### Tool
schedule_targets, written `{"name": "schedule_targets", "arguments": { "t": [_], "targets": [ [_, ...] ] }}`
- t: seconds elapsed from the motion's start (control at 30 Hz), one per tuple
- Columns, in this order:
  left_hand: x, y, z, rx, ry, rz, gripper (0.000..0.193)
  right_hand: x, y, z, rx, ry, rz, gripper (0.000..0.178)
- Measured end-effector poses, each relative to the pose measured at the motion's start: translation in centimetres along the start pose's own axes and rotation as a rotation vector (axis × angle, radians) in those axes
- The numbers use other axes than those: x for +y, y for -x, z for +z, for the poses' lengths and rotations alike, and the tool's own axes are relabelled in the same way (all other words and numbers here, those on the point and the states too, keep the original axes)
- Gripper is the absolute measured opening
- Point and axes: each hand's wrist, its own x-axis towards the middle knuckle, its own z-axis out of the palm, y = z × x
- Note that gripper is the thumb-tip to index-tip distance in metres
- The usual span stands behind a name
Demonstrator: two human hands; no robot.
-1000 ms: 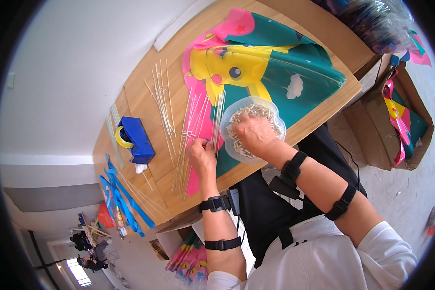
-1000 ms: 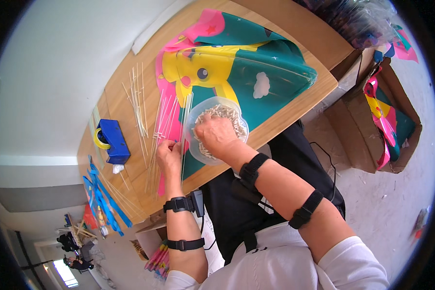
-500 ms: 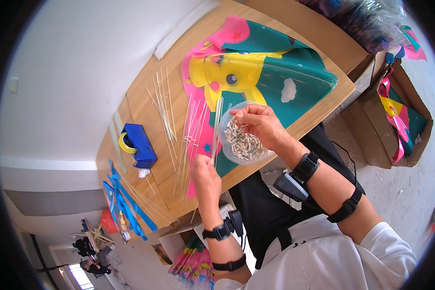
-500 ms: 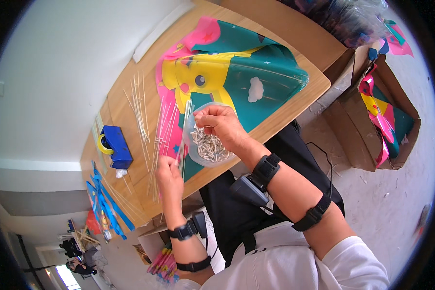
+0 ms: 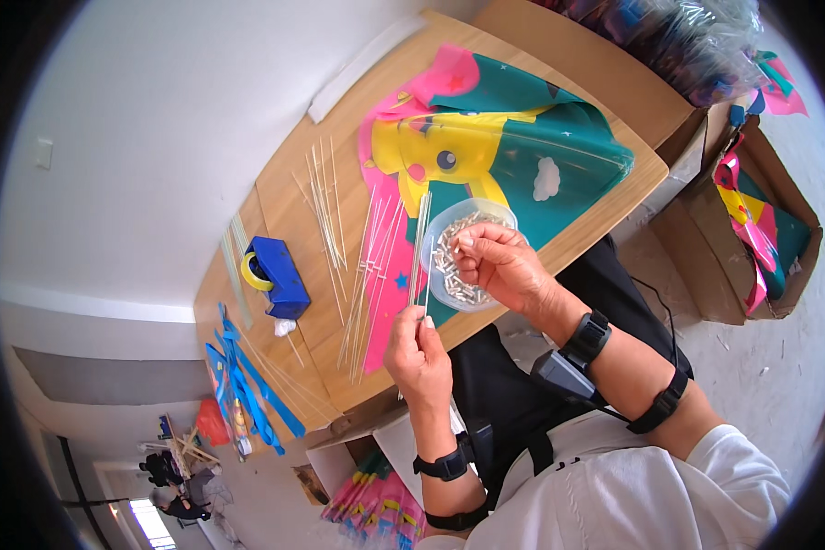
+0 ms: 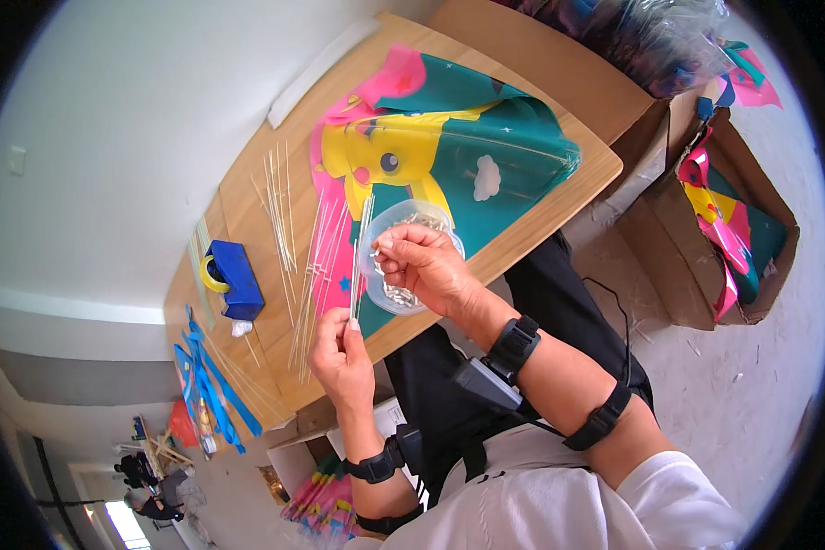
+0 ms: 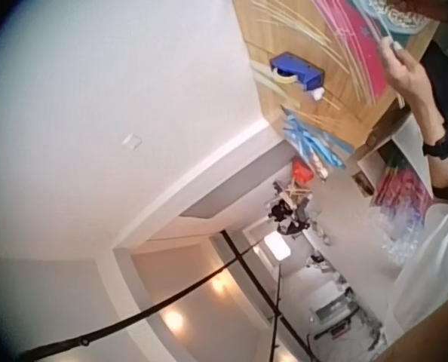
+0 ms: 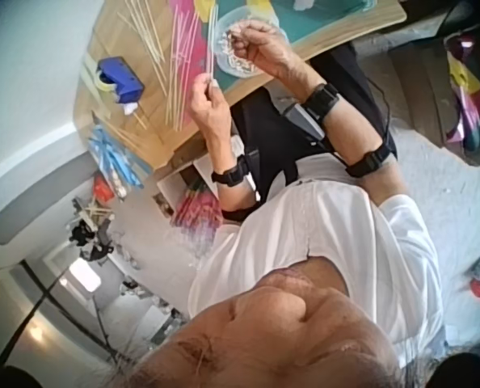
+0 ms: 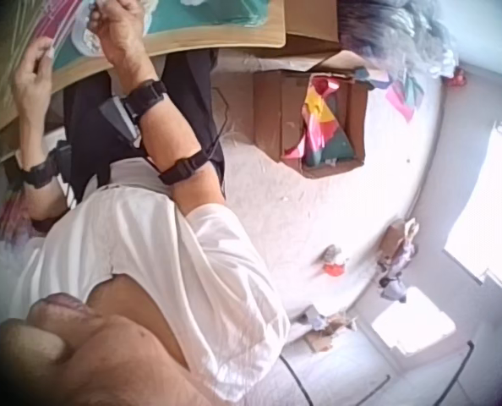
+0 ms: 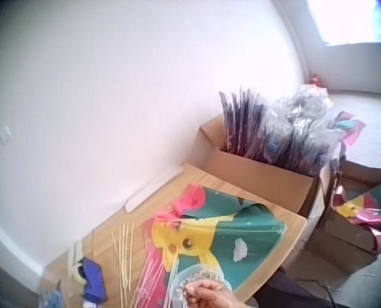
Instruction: The recorder is assembling a Pikachu-themed kite by stringing connectors and attaching structural sticks.
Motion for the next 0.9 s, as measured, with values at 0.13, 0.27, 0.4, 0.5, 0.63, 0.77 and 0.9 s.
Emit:
{"name": "schedule_targets", "arguments": {
  "t": [0.13, 0.27, 0.4, 0.5, 0.63, 0.77, 0.9],
  "targets": [
    [1.2, 0.4, -0.5, 0.002, -0.025, 0.074, 0.017, -0.4, 0.2, 0.3, 0.032, -0.003, -0.040, 0.007],
    [1.7, 0.6, -0.7, -0.018, -0.040, 0.076, 0.018, -0.6, 0.5, 0.6, 0.086, 0.025, -0.054, 0.006],
    [1.9, 0.7, -0.8, -0.009, -0.031, 0.099, 0.019, -0.6, 0.7, 0.8, 0.119, 0.018, -0.072, 0.002],
    [1.9, 0.7, -0.5, -0.020, -0.029, 0.112, 0.020, -0.7, 0.8, 0.8, 0.142, 0.003, -0.074, 0.001],
    [2.2, 0.6, -0.3, -0.042, -0.046, 0.109, 0.020, -0.6, 0.7, 0.7, 0.171, 0.006, -0.075, 0.003],
    [1.7, 0.6, 0.0, -0.027, -0.051, 0.155, 0.024, -0.4, 0.8, 1.0, 0.190, 0.021, -0.094, 0.004],
    [1.6, 0.7, -0.3, -0.029, -0.074, 0.145, 0.024, -0.5, 0.7, 0.7, 0.178, 0.141, -0.125, 0.007]
  ]
}}
